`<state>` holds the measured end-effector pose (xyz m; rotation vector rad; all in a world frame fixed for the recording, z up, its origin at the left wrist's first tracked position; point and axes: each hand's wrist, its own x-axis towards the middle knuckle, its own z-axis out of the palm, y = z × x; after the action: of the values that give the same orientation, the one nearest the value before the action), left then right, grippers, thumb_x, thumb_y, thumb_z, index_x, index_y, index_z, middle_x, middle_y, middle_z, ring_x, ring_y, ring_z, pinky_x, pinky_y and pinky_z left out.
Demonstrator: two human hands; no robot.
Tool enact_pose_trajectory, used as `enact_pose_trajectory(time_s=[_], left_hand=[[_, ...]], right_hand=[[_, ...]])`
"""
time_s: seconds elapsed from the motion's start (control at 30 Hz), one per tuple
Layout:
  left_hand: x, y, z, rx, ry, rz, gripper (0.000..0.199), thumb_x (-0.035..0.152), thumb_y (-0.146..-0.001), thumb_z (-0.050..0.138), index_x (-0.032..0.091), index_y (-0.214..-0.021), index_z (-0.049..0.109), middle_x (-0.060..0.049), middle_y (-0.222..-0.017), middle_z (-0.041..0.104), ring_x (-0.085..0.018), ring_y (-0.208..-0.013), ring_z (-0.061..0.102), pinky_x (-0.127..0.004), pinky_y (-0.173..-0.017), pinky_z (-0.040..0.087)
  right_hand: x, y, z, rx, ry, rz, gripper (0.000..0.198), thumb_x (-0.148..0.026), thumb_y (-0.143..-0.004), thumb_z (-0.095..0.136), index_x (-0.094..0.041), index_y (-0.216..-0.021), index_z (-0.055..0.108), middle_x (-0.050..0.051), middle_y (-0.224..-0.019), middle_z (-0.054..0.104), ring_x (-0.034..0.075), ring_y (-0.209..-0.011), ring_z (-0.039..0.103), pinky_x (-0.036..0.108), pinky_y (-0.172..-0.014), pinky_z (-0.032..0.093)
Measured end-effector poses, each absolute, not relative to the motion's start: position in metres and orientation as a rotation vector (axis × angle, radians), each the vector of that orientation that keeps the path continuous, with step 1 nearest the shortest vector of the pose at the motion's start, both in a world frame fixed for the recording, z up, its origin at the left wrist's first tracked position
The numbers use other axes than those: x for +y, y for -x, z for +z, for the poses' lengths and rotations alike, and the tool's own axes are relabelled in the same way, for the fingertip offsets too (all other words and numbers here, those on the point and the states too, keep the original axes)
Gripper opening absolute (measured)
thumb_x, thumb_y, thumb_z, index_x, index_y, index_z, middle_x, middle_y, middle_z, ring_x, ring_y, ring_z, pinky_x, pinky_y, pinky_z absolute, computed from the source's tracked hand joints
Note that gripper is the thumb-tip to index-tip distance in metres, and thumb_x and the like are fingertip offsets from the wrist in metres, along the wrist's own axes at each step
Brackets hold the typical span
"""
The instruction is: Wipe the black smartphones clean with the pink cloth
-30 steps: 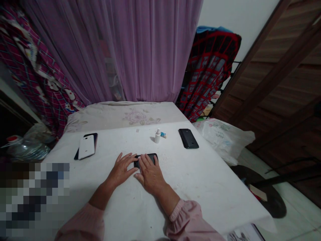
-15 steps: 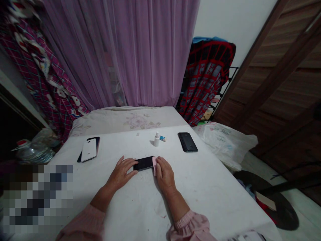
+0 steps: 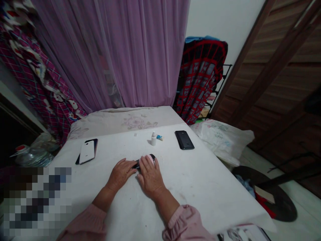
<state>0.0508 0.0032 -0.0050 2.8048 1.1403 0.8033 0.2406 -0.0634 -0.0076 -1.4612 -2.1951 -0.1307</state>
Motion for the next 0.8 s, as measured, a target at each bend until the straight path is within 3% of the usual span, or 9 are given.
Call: enact_pose_trajectory(time_s=[0.27, 0.47, 0.8], left_hand=[[0.005, -0.055, -0.002, 1.154, -2.851, 0.907, 0.028, 0.037, -0.1, 0.042, 0.022, -0.107, 0.065, -0.004, -0.095, 0.076, -0.019, -0.084, 0.071, -0.043, -0.098, 0.046], [0.008, -0.056, -0.005, 1.168, -2.86, 0.976, 0.029, 0.035, -0.101, 0.04, 0.022, -0.104, 0.066, -0.003, -0.093, 0.077, -0.018, -0.079, 0.071, -0.043, -0.099, 0.046], [0.01, -0.056, -0.006, 1.182, -2.867, 0.974, 0.032, 0.034, -0.102, 0.036, 0.021, -0.105, 0.066, -0.004, -0.089, 0.077, -0.017, -0.076, 0.071, -0.043, -0.098, 0.047]], right_hand=[[-0.054, -0.24, -0.01, -2.141, 1.491, -0.261, 0.06, -0.03, -0.096, 0.042, -0.015, -0.151, 0.023, 0.011, -0.154, 0.032, 0.027, -0.144, 0.02, 0.055, -0.115, 0.011], [-0.041, -0.25, -0.016, -2.005, 1.659, -0.323, 0.064, -0.026, -0.095, 0.04, -0.013, -0.153, 0.015, 0.013, -0.155, 0.029, 0.029, -0.143, 0.024, 0.057, -0.112, 0.016], [-0.051, -0.233, -0.004, -2.181, 1.44, -0.303, 0.062, -0.028, -0.094, 0.044, -0.015, -0.151, 0.024, 0.011, -0.154, 0.032, 0.027, -0.145, 0.02, 0.055, -0.115, 0.013]])
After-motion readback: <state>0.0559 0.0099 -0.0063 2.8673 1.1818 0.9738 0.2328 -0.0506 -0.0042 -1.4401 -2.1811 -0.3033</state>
